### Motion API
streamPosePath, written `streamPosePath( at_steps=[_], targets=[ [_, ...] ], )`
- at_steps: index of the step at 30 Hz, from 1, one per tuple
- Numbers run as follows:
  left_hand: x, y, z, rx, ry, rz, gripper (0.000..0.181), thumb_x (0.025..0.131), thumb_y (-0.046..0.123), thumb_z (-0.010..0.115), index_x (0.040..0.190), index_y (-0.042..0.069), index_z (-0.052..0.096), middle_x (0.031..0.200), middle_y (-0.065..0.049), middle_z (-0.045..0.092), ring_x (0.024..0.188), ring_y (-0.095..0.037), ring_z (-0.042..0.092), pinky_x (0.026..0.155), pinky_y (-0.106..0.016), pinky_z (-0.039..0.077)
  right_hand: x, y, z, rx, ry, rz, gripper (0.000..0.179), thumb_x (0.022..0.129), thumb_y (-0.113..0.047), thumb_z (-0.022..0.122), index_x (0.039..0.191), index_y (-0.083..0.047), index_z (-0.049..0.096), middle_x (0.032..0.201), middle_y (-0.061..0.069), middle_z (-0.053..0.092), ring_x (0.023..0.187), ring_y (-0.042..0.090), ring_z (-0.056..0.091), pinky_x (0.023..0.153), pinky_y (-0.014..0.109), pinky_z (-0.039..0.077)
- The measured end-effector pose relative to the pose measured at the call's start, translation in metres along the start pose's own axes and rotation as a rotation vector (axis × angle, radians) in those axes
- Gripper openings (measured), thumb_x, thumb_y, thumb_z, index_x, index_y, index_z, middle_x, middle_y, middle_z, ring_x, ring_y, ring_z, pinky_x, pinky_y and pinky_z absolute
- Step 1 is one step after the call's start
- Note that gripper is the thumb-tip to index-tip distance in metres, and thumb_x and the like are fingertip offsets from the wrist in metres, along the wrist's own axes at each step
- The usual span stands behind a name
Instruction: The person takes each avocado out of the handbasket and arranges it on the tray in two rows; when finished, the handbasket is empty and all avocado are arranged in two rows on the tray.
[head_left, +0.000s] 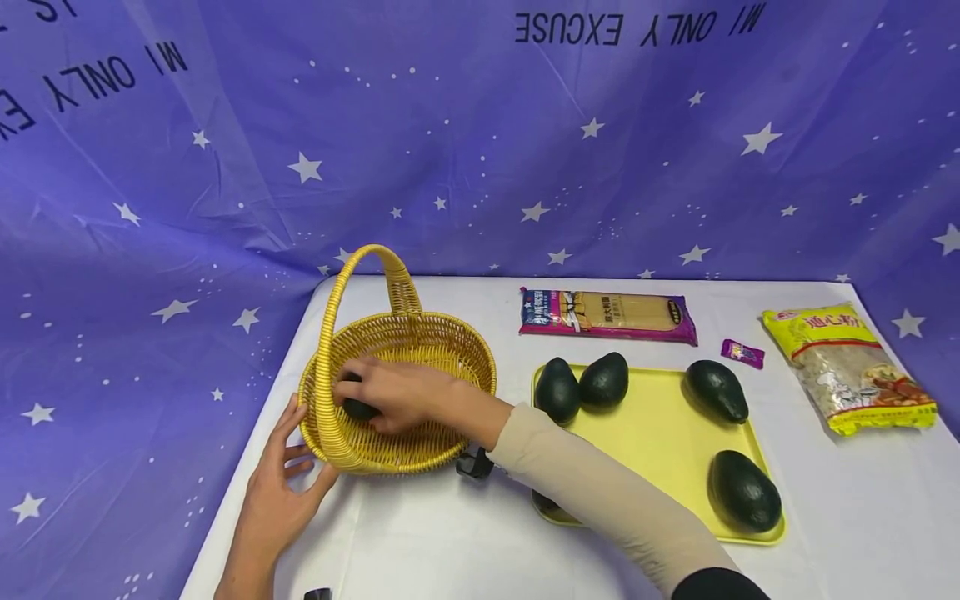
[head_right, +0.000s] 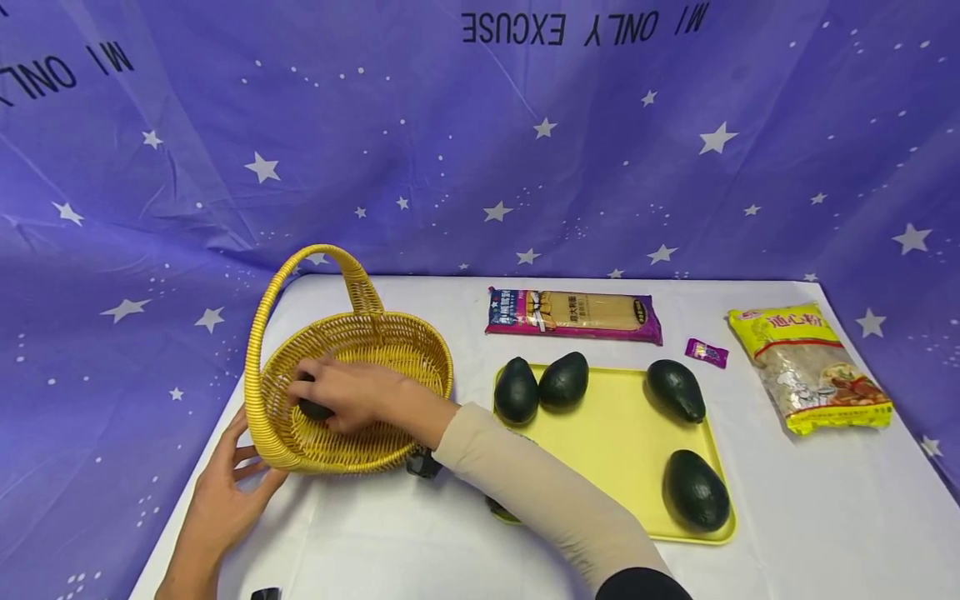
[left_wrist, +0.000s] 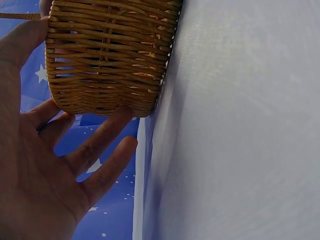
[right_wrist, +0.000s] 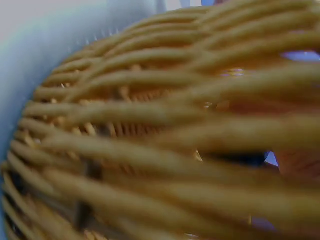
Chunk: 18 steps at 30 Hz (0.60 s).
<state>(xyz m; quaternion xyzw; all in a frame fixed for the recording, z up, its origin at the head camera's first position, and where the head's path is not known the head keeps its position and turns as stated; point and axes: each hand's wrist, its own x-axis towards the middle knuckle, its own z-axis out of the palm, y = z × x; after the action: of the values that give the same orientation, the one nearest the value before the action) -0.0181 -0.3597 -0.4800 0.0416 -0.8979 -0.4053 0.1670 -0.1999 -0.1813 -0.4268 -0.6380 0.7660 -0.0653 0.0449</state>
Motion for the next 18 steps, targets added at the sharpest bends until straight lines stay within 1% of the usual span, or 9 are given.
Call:
streamPosePath(
  at_steps=[5,9,12,18],
  targets=[
    [0.000,-0.002,0.001,0.004,-0.001,-0.004,0.091,0.089,0.005,0.087,0.167,0.018,0.040,0.177,-0.002,0.030,0.109,0.014,0.055,0.092,-0.003,0.051,-0.010,0.000,-0.011,0.006,0.007,0.031,0.055,0.096,-0.021,0.080,0.148,-0.022,0.061,0.158,0.008,0.048,0.141,0.024,0.052,0.116,0.024,0.047],
    [0.000,-0.002,0.001,0.008,-0.003,-0.002,0.090,0.090,0.006,0.087,0.166,0.017,0.040,0.177,-0.003,0.030,0.109,0.015,0.054,0.092,-0.003,0.051,-0.021,0.001,-0.018,0.011,0.031,0.041,0.054,0.096,-0.022,0.079,0.148,-0.022,0.062,0.160,0.008,0.048,0.142,0.024,0.051,0.116,0.025,0.048],
    [0.000,-0.001,0.001,0.015,-0.003,0.000,0.091,0.090,0.007,0.087,0.167,0.019,0.040,0.177,0.000,0.030,0.109,0.014,0.055,0.091,-0.003,0.050,-0.030,0.001,-0.022,0.021,0.061,0.032,0.052,0.097,-0.020,0.079,0.146,-0.021,0.062,0.158,0.008,0.048,0.142,0.024,0.051,0.114,0.025,0.049],
    [-0.001,0.000,0.001,0.016,0.001,0.003,0.091,0.090,0.007,0.087,0.167,0.020,0.040,0.176,-0.005,0.032,0.108,0.014,0.055,0.091,-0.003,0.050,-0.047,0.001,-0.027,0.052,0.119,-0.007,0.048,0.097,-0.015,0.077,0.143,-0.019,0.065,0.154,0.008,0.049,0.141,0.024,0.050,0.111,0.025,0.051]
  ],
)
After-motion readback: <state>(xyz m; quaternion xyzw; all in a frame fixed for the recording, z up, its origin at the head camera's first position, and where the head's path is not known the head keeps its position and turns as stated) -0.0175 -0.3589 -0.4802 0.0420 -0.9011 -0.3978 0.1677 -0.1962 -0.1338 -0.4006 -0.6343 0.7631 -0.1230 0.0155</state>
